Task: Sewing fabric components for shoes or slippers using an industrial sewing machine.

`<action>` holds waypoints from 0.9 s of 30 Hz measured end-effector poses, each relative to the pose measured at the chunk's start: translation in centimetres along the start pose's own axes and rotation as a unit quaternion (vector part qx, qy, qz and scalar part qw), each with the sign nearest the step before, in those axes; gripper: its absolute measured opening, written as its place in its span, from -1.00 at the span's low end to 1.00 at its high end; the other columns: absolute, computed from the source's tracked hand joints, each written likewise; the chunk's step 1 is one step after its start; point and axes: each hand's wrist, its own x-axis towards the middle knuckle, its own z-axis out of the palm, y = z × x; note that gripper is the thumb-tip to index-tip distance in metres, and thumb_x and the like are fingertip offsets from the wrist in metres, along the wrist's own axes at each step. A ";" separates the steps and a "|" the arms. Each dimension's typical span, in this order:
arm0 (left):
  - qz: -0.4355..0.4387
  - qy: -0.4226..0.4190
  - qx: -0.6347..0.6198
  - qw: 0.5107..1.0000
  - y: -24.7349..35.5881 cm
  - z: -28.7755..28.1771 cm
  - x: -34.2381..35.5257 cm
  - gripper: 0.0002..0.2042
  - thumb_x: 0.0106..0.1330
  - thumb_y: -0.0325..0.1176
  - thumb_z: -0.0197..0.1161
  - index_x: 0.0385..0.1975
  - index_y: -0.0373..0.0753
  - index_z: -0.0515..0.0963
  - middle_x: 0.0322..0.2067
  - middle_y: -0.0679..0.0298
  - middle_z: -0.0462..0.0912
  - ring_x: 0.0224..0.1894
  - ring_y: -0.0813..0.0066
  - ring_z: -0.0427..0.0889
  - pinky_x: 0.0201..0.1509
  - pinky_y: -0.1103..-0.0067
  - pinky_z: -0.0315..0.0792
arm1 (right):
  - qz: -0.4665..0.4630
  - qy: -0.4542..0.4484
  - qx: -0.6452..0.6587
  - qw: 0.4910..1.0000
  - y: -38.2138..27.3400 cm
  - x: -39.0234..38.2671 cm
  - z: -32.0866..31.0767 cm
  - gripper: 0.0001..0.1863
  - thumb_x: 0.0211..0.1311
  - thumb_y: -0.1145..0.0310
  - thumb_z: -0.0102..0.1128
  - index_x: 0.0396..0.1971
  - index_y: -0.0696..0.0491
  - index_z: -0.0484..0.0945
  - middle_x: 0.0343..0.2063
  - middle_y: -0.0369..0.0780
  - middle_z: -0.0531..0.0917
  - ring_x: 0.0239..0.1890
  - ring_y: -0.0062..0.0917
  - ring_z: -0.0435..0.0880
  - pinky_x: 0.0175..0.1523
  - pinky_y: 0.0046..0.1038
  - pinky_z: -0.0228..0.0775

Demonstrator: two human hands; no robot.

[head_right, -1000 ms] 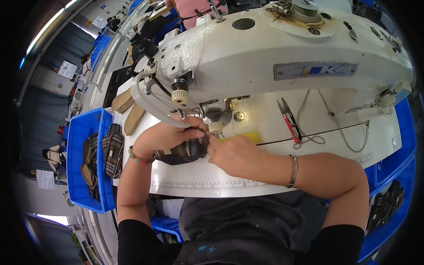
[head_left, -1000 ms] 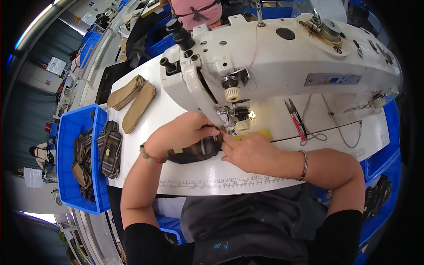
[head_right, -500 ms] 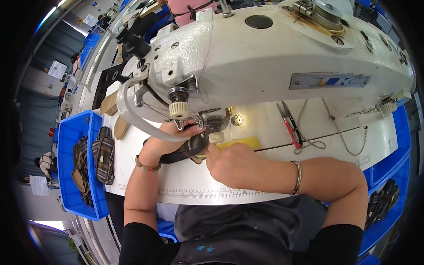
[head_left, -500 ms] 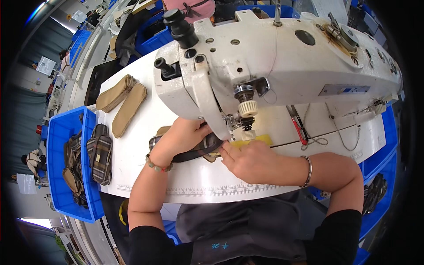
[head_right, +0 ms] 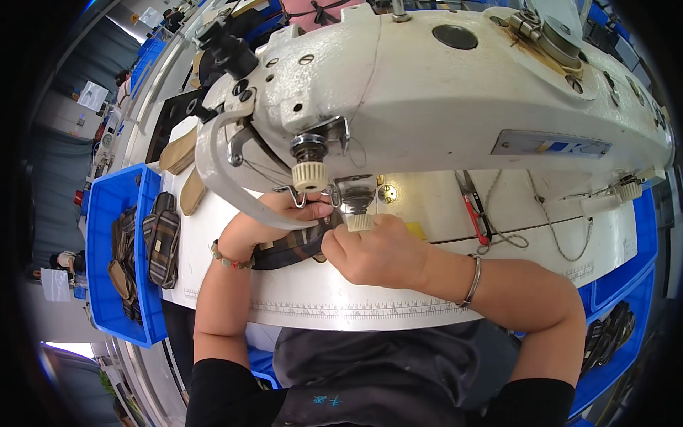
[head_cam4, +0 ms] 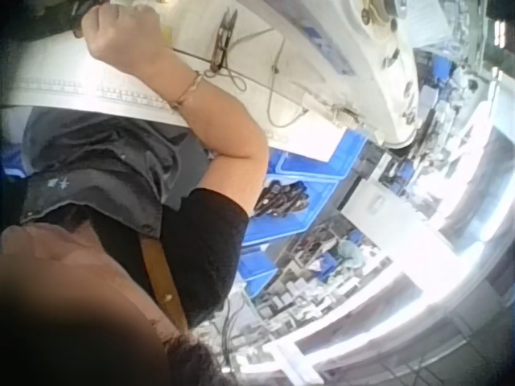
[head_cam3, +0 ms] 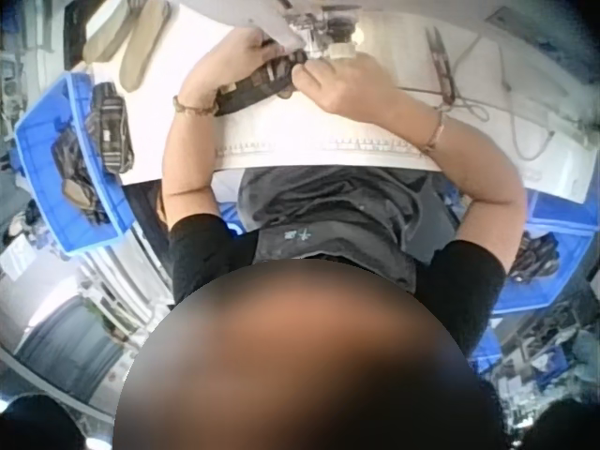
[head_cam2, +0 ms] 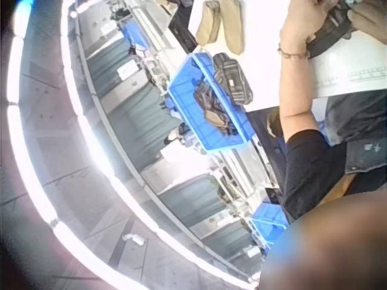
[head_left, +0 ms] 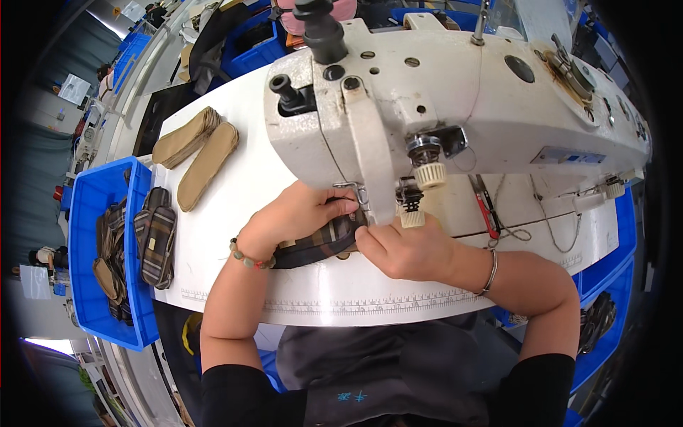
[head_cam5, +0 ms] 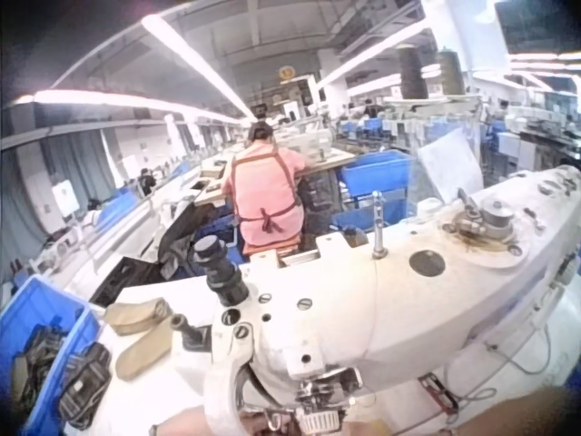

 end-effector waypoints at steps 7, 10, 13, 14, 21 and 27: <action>0.007 0.003 0.065 0.998 -0.4 0.3 0.0 -0.70 0.34 -0.14 0.30 -0.11 -0.24 0.67 -0.27 0.25 0.74 -0.21 0.57 0.65 -0.06 0.58 0.49 | -0.024 0.019 -0.003 1.000 -0.6 -0.5 0.7 -0.81 -0.09 0.43 0.22 -0.42 0.18 0.60 -0.72 -0.41 0.40 -0.72 -0.69 0.42 -0.68 -0.58 0.22; 0.037 0.058 0.154 0.986 0.1 1.3 -0.5 -0.75 0.29 -0.21 0.34 -0.15 -0.19 0.68 -0.35 0.20 0.74 -0.32 0.41 0.70 -0.18 0.53 0.52 | -0.035 -0.015 0.023 0.999 -0.8 -1.0 0.9 -0.79 -0.10 0.43 0.22 -0.42 0.22 0.60 -0.72 -0.36 0.45 -0.74 -0.65 0.45 -0.69 -0.57 0.25; 0.052 0.102 0.222 0.968 0.7 2.1 -0.7 -0.80 0.22 -0.27 0.36 -0.21 -0.16 0.69 -0.43 0.15 0.72 -0.42 0.20 0.69 -0.30 0.47 0.52 | -0.028 -0.045 0.029 0.998 -0.9 -1.1 0.6 -0.77 -0.13 0.43 0.23 -0.43 0.25 0.61 -0.73 -0.32 0.48 -0.75 -0.63 0.46 -0.69 -0.57 0.25; 0.055 0.123 0.218 0.967 0.9 2.3 -0.9 -0.84 0.19 -0.31 0.33 -0.29 -0.18 0.69 -0.46 0.13 0.69 -0.40 0.14 0.67 -0.30 0.40 0.51 | -0.028 -0.050 0.024 0.998 -1.0 -0.9 0.5 -0.75 -0.14 0.43 0.23 -0.43 0.27 0.63 -0.73 -0.31 0.49 -0.76 -0.63 0.46 -0.69 -0.58 0.25; 0.113 0.153 0.225 0.956 0.3 2.1 -1.2 -0.84 0.19 -0.31 0.36 -0.25 -0.15 0.66 -0.52 0.11 0.66 -0.46 0.09 0.66 -0.38 0.38 0.49 | -0.037 -0.075 -0.017 0.996 -1.6 -0.6 -0.5 -0.72 -0.20 0.45 0.24 -0.41 0.28 0.66 -0.73 -0.32 0.49 -0.73 -0.65 0.46 -0.66 -0.60 0.21; 0.133 0.160 0.224 0.952 0.2 2.1 -1.1 -0.81 0.18 -0.26 0.38 -0.25 -0.13 0.65 -0.52 0.11 0.66 -0.50 0.08 0.65 -0.41 0.37 0.49 | -0.027 -0.068 -0.010 0.997 -2.1 -0.8 -0.4 -0.73 -0.17 0.44 0.25 -0.41 0.28 0.66 -0.72 -0.33 0.48 -0.73 -0.66 0.45 -0.65 -0.61 0.20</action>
